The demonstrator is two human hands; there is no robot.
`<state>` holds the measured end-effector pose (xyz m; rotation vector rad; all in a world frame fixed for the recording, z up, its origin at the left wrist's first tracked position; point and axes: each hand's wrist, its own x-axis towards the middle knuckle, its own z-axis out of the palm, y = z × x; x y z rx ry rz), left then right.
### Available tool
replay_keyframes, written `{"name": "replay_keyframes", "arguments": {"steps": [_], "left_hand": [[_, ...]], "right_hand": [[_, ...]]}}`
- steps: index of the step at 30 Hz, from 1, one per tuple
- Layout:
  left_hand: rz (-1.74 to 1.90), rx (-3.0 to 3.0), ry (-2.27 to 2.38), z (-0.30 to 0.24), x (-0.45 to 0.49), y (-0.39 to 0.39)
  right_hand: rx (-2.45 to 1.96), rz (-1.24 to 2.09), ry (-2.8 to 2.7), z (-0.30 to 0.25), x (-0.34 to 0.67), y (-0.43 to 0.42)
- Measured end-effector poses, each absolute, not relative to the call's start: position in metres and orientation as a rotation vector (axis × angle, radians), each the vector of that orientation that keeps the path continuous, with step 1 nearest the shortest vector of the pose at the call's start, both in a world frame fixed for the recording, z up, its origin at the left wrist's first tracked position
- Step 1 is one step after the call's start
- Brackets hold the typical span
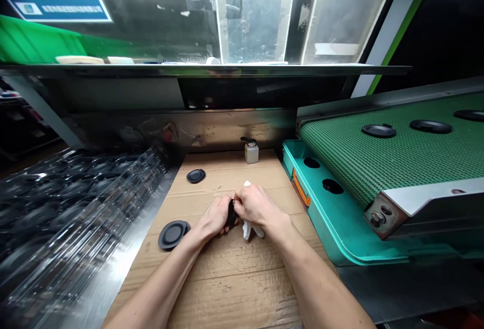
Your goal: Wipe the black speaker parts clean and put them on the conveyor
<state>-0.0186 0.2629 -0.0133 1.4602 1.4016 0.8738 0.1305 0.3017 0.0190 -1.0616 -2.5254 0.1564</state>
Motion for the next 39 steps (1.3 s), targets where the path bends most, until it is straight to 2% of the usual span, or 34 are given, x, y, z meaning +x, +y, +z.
{"name": "replay_keyframes", "arguments": {"steps": [4, 10, 14, 17, 19, 21, 25, 28, 31, 39], "left_hand": [[0.893, 1.444, 1.379, -0.016, -0.021, 0.263], [0.877, 1.232, 1.361, -0.016, -0.02, 0.265], [1.026, 0.808, 1.198, -0.009, -0.019, 0.267], [1.012, 0.47, 1.005, -0.002, -0.025, 0.27], [0.981, 0.276, 0.87, 0.001, -0.032, 0.271], [0.961, 0.12, 0.749, 0.004, -0.038, 0.271], [0.945, -0.011, 0.638, 0.006, -0.043, 0.269], [0.953, -0.017, 0.633, 0.006, -0.043, 0.269], [0.966, -0.001, 0.634, 0.005, -0.043, 0.269], [1.243, 0.293, 0.686, -0.009, -0.026, 0.269]], "right_hand": [[-0.987, 0.197, -2.514, 0.02, 0.13, 0.302], [-1.108, 0.269, -2.447, 0.015, 0.13, 0.307], [-1.065, 0.592, -2.308, 0.021, 0.133, 0.303], [-1.056, 0.923, -2.268, 0.03, 0.142, 0.302], [-1.07, 1.012, -2.263, 0.033, 0.149, 0.306], [-1.152, 0.927, -2.202, 0.03, 0.155, 0.314], [-1.501, 0.427, -2.023, 0.009, 0.158, 0.33], [-1.515, 0.218, -2.16, -0.01, 0.155, 0.333], [-1.456, 0.229, -2.286, -0.019, 0.151, 0.332], [-1.27, 0.477, -2.031, -0.003, 0.124, 0.31]]}}
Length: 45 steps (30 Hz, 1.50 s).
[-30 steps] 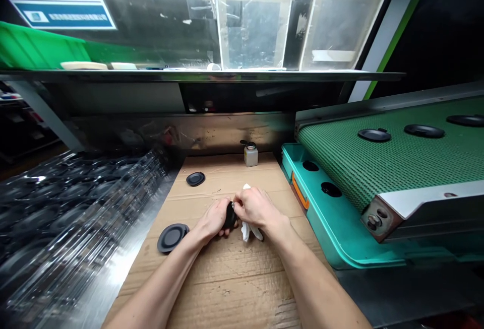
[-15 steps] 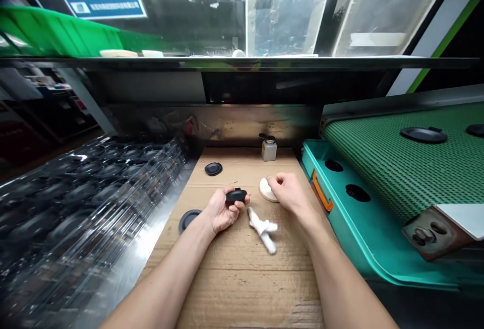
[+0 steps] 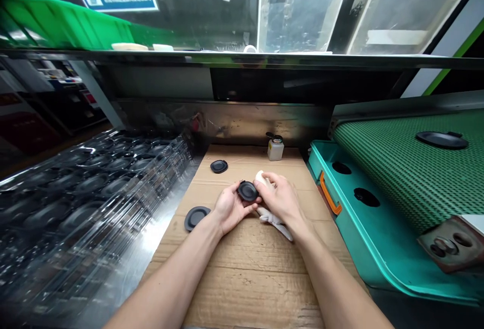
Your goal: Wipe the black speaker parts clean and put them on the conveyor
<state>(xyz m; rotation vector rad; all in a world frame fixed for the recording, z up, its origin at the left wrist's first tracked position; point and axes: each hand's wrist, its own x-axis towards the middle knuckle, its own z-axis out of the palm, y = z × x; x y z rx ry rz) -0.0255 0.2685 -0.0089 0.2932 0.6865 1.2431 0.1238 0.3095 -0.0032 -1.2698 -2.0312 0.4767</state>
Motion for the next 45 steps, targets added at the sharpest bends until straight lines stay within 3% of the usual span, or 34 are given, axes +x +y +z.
{"name": "replay_keyframes", "arguments": {"steps": [4, 9, 13, 18, 23, 30, 34, 39, 45], "left_hand": [[1.349, 0.279, 0.637, -0.014, -0.02, 0.27], [1.413, 0.284, 0.664, -0.016, -0.022, 0.272], [1.415, 0.28, 0.694, -0.018, -0.022, 0.273], [1.444, 0.222, 0.77, -0.019, -0.025, 0.276], [1.439, 0.214, 0.767, -0.018, -0.025, 0.276], [1.42, 0.292, 0.719, -0.016, -0.019, 0.274], [1.451, 0.359, 0.723, -0.018, -0.014, 0.272], [1.518, 0.389, 0.778, -0.02, -0.012, 0.27], [1.533, 0.333, 0.789, -0.02, -0.013, 0.274]], "right_hand": [[-1.079, 0.412, -2.239, -0.001, 0.107, 0.289], [-1.186, 0.146, -2.276, -0.002, 0.107, 0.287], [-1.035, 0.189, -2.413, 0.0, 0.11, 0.288], [-1.371, 0.017, -2.199, 0.001, 0.126, 0.305], [-1.209, 0.339, -1.934, -0.001, 0.127, 0.317], [-1.217, 0.634, -2.049, -0.008, 0.108, 0.301], [-1.121, 0.573, -2.123, -0.008, 0.102, 0.298], [-1.449, 0.31, -2.061, -0.007, 0.111, 0.309], [-1.197, 0.672, -1.953, -0.001, 0.122, 0.313]]}}
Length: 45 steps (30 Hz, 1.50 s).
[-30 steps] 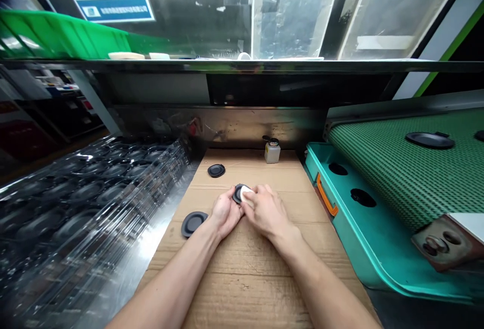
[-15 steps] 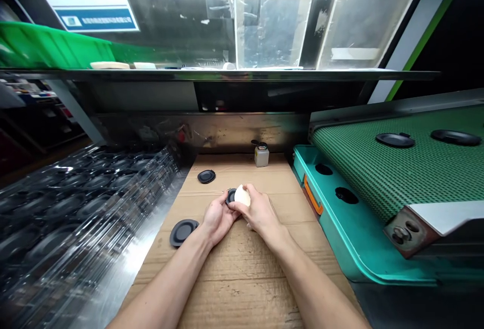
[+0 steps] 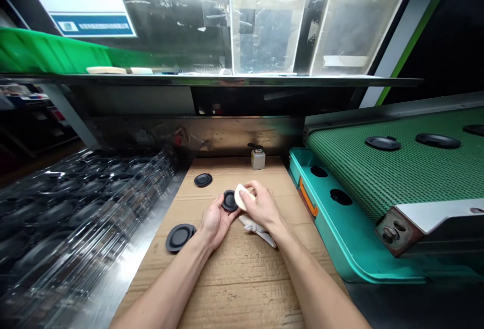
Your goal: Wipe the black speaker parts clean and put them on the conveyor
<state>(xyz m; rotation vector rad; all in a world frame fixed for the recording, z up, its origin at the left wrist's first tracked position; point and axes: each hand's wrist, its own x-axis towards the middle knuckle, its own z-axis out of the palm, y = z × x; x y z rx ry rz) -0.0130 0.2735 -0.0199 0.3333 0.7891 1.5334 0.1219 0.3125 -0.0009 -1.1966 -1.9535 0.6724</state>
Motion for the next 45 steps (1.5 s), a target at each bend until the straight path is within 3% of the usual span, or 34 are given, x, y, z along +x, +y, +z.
{"name": "replay_keyframes", "arguments": {"steps": [3, 7, 12, 17, 26, 31, 36, 40, 45], "left_hand": [[1.523, 0.412, 0.768, -0.019, -0.012, 0.273], [1.544, 0.437, 0.788, -0.019, -0.01, 0.271], [1.531, 0.479, 0.796, -0.019, -0.01, 0.271], [1.536, 0.406, 0.769, -0.019, -0.012, 0.271], [1.528, 0.377, 0.665, -0.019, -0.017, 0.274], [1.516, 0.431, 0.651, -0.018, -0.014, 0.272], [1.503, 0.454, 0.655, -0.018, -0.01, 0.272], [1.51, 0.434, 0.668, -0.018, -0.014, 0.272], [1.517, 0.407, 0.659, -0.018, -0.015, 0.273]], "right_hand": [[-1.144, 0.738, -2.056, -0.001, 0.119, 0.308], [-1.406, 0.481, -2.037, 0.001, 0.121, 0.307], [-1.238, 0.66, -2.033, 0.004, 0.123, 0.311], [-1.408, 0.51, -1.937, 0.002, 0.123, 0.312], [-1.128, 0.799, -2.113, 0.005, 0.109, 0.293], [-1.106, 0.741, -1.972, 0.007, 0.118, 0.303], [-1.126, 1.085, -1.978, 0.005, 0.116, 0.3], [-1.16, 0.797, -2.026, 0.005, 0.12, 0.301], [-1.217, 0.708, -2.136, 0.005, 0.123, 0.304]]}}
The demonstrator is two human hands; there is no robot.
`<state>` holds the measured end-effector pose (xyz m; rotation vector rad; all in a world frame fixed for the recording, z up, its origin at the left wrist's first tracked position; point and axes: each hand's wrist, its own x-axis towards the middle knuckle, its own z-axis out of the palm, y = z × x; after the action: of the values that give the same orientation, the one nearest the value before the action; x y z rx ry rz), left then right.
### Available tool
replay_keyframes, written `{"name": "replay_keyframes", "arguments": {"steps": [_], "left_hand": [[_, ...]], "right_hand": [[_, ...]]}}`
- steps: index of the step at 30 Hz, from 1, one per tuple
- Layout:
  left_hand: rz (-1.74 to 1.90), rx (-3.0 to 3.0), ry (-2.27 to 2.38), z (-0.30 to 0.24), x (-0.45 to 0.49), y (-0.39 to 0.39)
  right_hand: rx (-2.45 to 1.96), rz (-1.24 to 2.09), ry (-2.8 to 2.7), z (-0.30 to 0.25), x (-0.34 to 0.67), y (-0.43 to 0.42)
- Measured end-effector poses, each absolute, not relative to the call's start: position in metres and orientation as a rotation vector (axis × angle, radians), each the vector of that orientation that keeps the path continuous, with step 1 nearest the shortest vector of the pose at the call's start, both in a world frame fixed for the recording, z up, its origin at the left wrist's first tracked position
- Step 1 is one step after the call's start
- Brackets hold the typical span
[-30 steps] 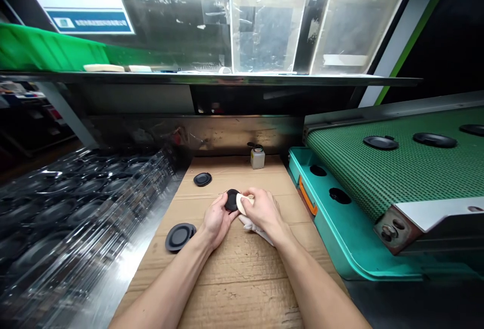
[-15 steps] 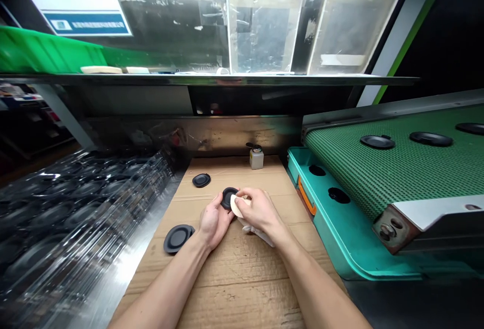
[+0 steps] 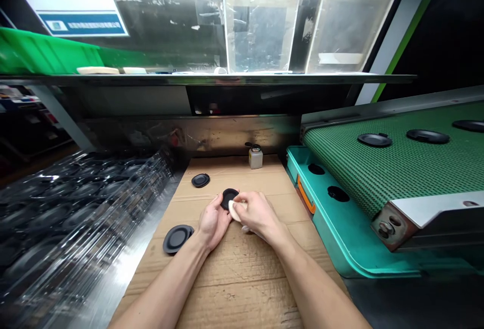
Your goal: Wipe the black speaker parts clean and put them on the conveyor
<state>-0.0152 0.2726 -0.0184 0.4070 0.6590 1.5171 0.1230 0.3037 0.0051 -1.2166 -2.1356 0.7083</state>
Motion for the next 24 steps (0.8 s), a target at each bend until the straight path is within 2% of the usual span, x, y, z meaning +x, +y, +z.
{"name": "replay_keyframes", "arguments": {"steps": [3, 7, 12, 16, 20, 24], "left_hand": [[1.524, 0.372, 0.659, -0.019, -0.014, 0.272], [1.504, 0.369, 0.658, -0.021, -0.012, 0.273], [1.508, 0.309, 0.702, -0.022, -0.011, 0.273], [1.482, 0.35, 0.673, -0.021, -0.009, 0.271], [1.475, 0.278, 0.693, -0.023, -0.009, 0.273], [1.467, 0.325, 0.693, -0.023, -0.009, 0.274]], "right_hand": [[-1.33, 0.446, -2.038, 0.005, 0.121, 0.304], [-1.149, 0.526, -2.131, 0.002, 0.114, 0.302], [-1.381, 0.331, -2.0, -0.003, 0.112, 0.304], [-1.159, 0.466, -2.053, -0.005, 0.112, 0.307], [-1.336, 0.349, -2.022, -0.005, 0.112, 0.308], [-1.214, 0.427, -2.008, -0.004, 0.111, 0.305]]}}
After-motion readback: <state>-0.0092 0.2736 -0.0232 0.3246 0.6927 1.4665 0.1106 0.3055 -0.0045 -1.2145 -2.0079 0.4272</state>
